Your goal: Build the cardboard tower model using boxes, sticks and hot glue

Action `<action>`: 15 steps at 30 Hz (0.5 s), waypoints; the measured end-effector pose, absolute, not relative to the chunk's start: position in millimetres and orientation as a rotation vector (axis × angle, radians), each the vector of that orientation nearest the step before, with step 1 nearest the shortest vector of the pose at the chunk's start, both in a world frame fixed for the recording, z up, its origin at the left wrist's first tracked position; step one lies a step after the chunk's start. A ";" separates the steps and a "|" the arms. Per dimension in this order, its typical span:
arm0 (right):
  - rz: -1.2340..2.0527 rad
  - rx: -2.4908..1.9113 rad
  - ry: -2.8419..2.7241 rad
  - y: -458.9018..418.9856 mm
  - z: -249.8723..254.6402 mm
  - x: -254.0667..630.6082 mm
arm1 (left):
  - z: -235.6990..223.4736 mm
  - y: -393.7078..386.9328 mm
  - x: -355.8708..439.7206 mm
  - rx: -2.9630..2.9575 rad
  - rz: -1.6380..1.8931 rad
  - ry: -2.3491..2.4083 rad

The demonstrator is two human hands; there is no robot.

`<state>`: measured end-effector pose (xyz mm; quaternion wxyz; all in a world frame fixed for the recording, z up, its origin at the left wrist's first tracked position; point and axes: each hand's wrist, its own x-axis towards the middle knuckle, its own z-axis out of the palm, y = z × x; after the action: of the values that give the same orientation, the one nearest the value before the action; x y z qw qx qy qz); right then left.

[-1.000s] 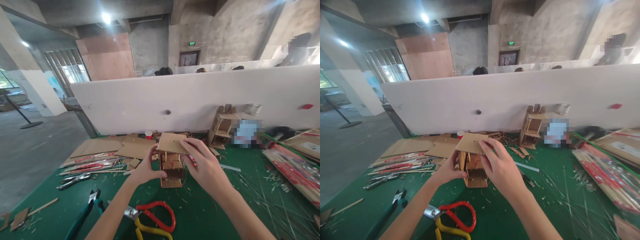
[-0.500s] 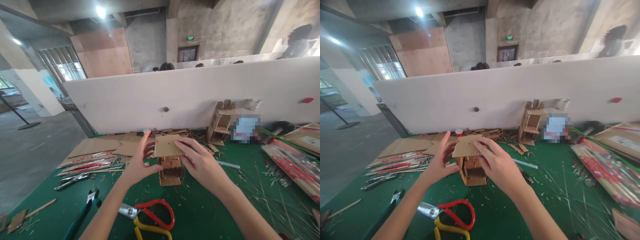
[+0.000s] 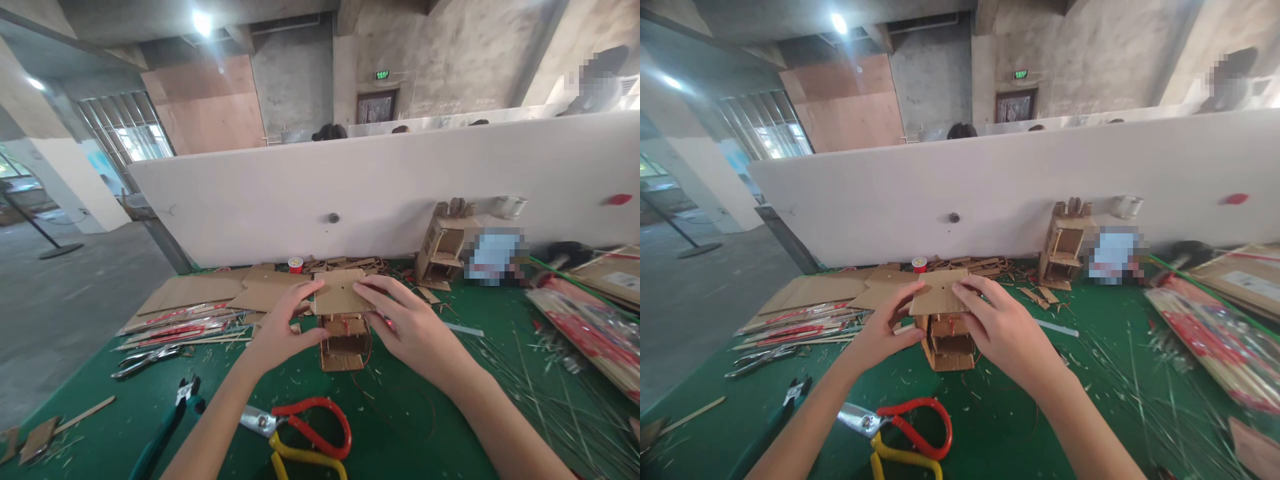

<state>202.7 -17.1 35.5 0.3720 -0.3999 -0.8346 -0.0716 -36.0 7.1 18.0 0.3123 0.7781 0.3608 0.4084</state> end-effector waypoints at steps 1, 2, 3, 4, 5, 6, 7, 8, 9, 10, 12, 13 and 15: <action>-0.186 -1.020 -2.145 -17.3 36.4 203.0 | 18.1 7.3 -36.1 2.057 1.075 0.947; -0.190 -1.011 -2.153 -17.5 37.4 203.5 | 18.2 7.3 -36.2 2.059 1.070 0.948; -0.193 -1.003 -2.160 -17.6 38.5 204.2 | 18.3 7.2 -36.4 2.061 1.063 0.952; -0.194 -0.997 -2.165 -17.5 39.5 205.1 | 18.4 7.0 -36.5 2.063 1.053 0.957; -0.191 -0.994 -2.166 -17.4 40.2 206.1 | 18.6 6.7 -36.5 2.063 1.046 0.961; -0.177 -1.002 -2.159 -17.0 40.5 207.1 | 18.8 6.3 -36.5 2.064 1.042 0.964; -0.149 -1.023 -2.140 -16.5 40.2 208.1 | 19.1 5.9 -36.4 2.066 1.039 0.967; -0.098 -1.056 -2.111 -15.7 39.3 208.8 | 19.4 5.5 -36.2 2.067 1.037 0.973; -0.024 -1.094 -2.071 -14.6 37.7 209.1 | 19.7 5.2 -36.0 2.070 1.032 0.982; 0.074 -1.132 -2.024 -13.3 35.6 209.1 | 19.9 5.0 -35.7 2.074 1.027 0.991; 0.309 -1.170 -1.926 -10.0 30.4 207.7 | 19.6 5.1 -35.5 2.081 1.021 0.999; 0.424 -1.165 -1.885 -8.1 27.9 206.6 | 19.0 5.5 -35.5 2.079 1.024 0.998; 0.599 -1.137 -1.808 -4.2 23.8 204.5 | 16.7 7.1 -35.9 2.065 1.032 0.990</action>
<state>204.5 -4.2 23.8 0.4457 -0.4589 -0.7296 0.2417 -35.9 7.1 16.7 0.3100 0.7816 0.3747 0.3907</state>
